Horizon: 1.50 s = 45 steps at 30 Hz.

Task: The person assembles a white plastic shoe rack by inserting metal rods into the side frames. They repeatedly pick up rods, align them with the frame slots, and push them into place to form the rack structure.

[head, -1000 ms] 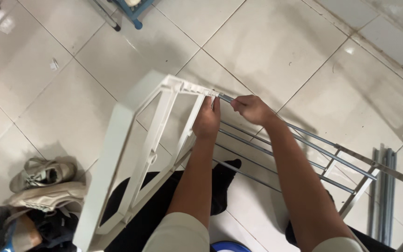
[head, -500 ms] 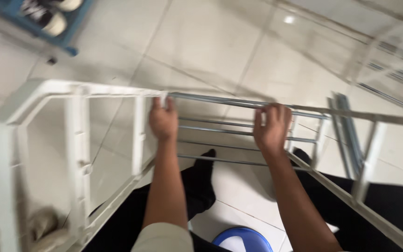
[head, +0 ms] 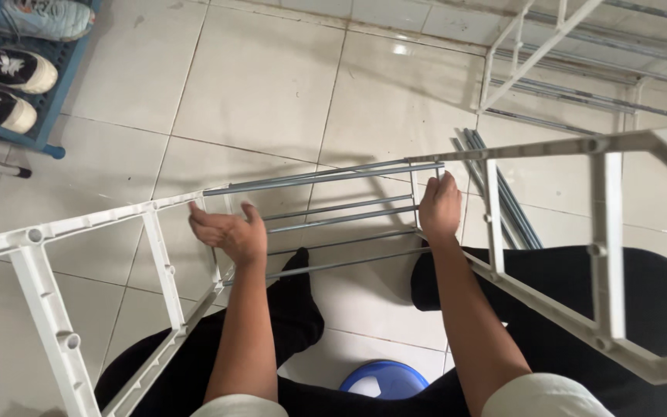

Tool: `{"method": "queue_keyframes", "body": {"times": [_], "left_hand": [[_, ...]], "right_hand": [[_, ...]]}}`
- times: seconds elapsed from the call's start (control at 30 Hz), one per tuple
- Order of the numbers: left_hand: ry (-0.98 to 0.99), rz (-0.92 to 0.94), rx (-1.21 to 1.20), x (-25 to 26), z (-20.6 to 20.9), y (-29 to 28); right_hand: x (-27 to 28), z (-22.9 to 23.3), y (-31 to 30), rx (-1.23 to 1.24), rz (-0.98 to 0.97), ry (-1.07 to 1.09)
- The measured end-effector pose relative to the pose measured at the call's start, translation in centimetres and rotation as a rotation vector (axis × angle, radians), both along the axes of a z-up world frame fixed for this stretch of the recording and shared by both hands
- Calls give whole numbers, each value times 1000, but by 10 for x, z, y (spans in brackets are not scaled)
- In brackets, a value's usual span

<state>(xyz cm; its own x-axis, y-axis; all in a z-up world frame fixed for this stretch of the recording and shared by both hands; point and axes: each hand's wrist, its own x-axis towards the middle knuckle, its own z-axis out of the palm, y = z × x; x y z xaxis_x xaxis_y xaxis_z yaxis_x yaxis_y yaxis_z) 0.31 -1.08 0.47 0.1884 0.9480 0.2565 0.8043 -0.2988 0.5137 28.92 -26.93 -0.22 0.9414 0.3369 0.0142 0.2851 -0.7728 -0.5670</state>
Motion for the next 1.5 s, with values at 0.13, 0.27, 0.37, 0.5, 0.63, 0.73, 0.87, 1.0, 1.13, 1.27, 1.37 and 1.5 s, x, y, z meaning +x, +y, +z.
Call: {"method": "queue_keyframes", "body": {"times": [0.13, 0.27, 0.37, 0.5, 0.63, 0.73, 0.87, 1.0, 1.13, 1.27, 1.37, 1.5], "left_hand": [[-16, -387, 165, 39, 23, -48], [66, -906, 129, 112, 46, -105], [93, -999, 206, 179, 65, -131], [285, -1046, -174, 237, 79, -154], [323, -1050, -169, 256, 80, -151], [320, -1110, -116, 252, 71, -148], [397, -1114, -107, 254, 60, -147], [446, -1090, -101, 256, 60, -147], [440, -1115, -118, 256, 68, -146], [388, -1148, -99, 256, 79, -143], [380, -1111, -136, 256, 84, -141], [466, -1059, -335, 260, 86, -144]], "right_hand": [[-9, 9, 4, 77, -46, -78], [-16, 11, 5, 137, -147, -9], [-17, 14, 2, 205, -189, 58], [-27, 15, -5, 260, -238, 174], [-18, 34, -4, 367, -224, 158], [-19, 52, 5, 619, -339, 408], [-14, 71, 23, 765, -174, 182], [-3, 79, 27, 551, -251, 321], [1, 80, 15, 532, -205, 287], [1, 78, 7, 525, -222, 171], [1, 76, 6, 543, -219, 88], [3, 73, 2, 581, -207, 48]]}}
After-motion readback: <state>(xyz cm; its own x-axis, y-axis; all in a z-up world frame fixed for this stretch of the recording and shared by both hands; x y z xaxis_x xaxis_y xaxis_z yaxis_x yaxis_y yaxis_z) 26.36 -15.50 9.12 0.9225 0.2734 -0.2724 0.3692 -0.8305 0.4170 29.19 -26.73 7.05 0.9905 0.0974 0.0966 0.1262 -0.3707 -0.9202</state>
